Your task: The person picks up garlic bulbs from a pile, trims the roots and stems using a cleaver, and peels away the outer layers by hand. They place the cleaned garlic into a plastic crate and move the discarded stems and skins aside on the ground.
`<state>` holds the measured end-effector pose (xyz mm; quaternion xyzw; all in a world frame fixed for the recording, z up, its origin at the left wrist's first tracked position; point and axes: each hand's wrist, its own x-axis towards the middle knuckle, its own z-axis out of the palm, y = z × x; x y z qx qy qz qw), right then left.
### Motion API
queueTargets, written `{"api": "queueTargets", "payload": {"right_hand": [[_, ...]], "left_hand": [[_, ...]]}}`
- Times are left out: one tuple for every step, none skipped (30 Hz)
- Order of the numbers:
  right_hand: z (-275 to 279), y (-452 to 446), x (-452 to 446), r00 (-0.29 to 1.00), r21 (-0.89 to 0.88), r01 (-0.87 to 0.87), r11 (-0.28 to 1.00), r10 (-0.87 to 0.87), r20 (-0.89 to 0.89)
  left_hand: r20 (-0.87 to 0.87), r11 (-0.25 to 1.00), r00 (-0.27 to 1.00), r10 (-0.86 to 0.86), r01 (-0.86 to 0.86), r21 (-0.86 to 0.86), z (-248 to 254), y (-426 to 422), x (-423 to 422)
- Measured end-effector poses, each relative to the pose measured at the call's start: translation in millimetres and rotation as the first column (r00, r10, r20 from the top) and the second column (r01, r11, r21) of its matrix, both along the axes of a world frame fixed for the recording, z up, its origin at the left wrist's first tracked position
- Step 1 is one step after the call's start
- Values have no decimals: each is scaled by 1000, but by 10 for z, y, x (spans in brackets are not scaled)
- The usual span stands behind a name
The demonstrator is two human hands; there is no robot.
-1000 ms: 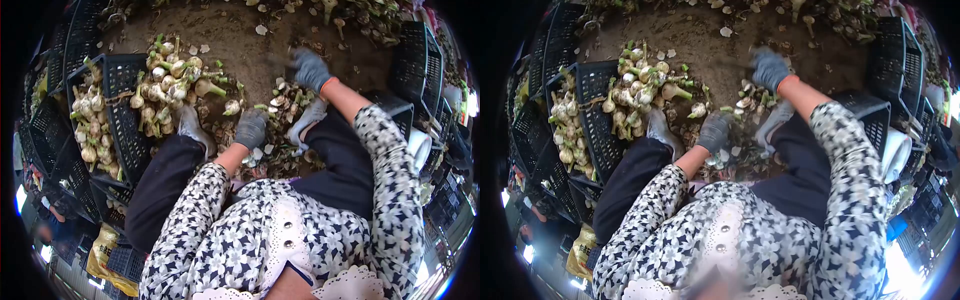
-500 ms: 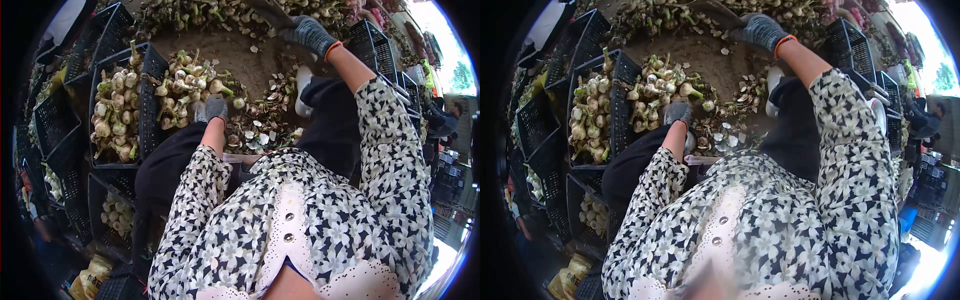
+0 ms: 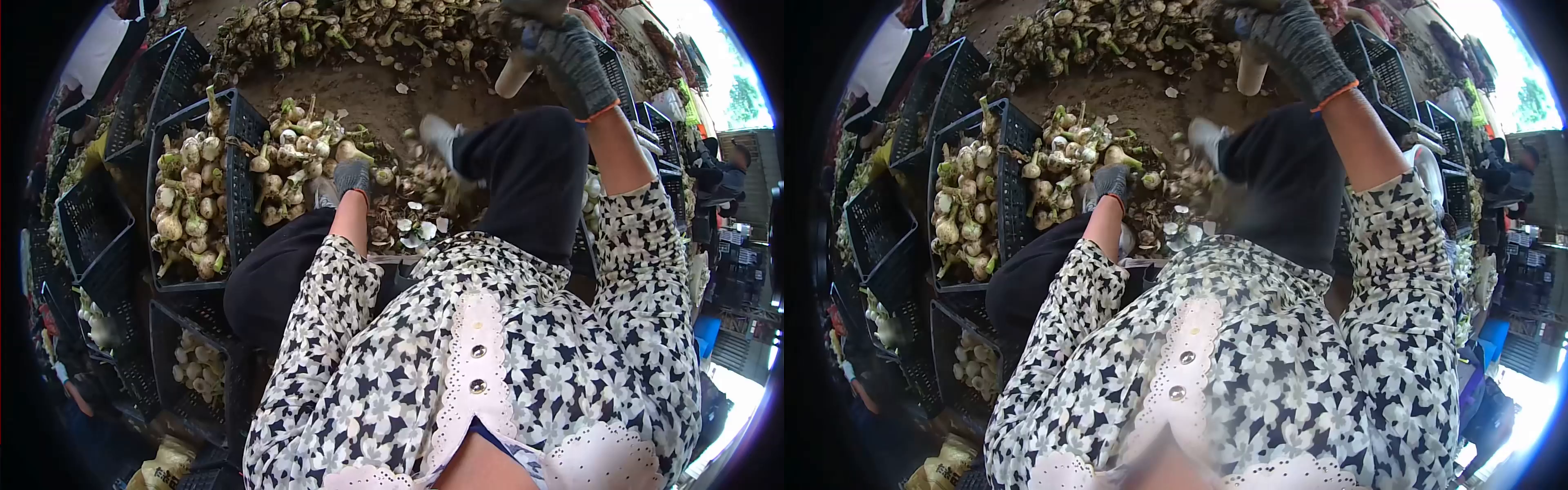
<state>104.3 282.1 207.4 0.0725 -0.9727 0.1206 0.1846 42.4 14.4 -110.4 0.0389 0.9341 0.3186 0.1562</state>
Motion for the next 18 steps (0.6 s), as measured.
{"api": "queueTargets", "payload": {"right_hand": [[43, -40, 40, 999, -219, 18, 976, -10, 41], [78, -94, 69, 998, -419, 27, 907, -2, 59], [99, -135, 84, 998, -553, 27, 833, 5, 57], [131, -165, 81, 999, -649, 19, 760, 11, 43], [170, -183, 83, 1000, -722, 4, 692, 15, 20], [200, -190, 85, 1000, -779, -13, 627, 16, -4], [210, -193, 95, 999, -828, -32, 560, 16, -27], [204, -198, 94, 999, -867, -50, 495, 16, -49], [178, -199, 83, 998, -902, -66, 427, 10, -69], [148, -186, 55, 996, -929, -85, 359, -2, -92], [124, -144, -10, 994, -954, -101, 282, -19, -111], [54, -101, -70, 991, -976, -114, 187, -47, -125], [-73, -22, -137, 985, -991, -134, 25, -107, -136], [-202, 57, -203, 973, -976, -172, -133, -175, -148], [-497, 247, -303, 982, -989, -25, 146, -182, -52], [-769, 429, -422, 976, -904, 117, 411, -214, 29], [-873, 512, -451, 970, -835, 183, 519, -236, 66], [-927, 558, -471, 960, -748, 244, 617, -263, 97]], "left_hand": [[-1, 1000, 1000, 0, 0, -1, -4, 25, 6], [48, 996, 998, 37, -41, 81, -14, 49, 33], [96, 984, 993, 71, -85, 156, 17, 39, 63], [-14, 994, 1000, 9, -7, 106, 60, 10, 99], [-18, 996, 1000, 8, -7, 94, 113, 2, 108], [-42, 997, 997, -68, 69, 29, 212, 10, 126], [-57, 989, 988, -146, 144, -38, 239, 25, 142], [-82, 996, 995, -49, 55, 71, 79, 7, 182], [-70, 997, 996, -51, 55, 53, 52, -24, 229], [93, 985, 995, 44, -59, 163, 51, -26, 253], [258, 948, 959, 119, -187, 257, 91, 8, 246], [178, 976, 981, 79, -112, 187, 531, 35, 317], [174, 979, 982, 81, -111, 173, 672, 30, 331], [267, 996, 962, 58, -75, 55, 762, 16, 298], [354, 998, 934, 52, -32, -62, 831, -26, 287], [339, 996, 939, 63, -40, -75, 750, -135, 313], [287, 996, 956, 66, -47, -72, 547, -315, 376], [244, 996, 967, 70, -54, -75, 552, -390, 457]]}}
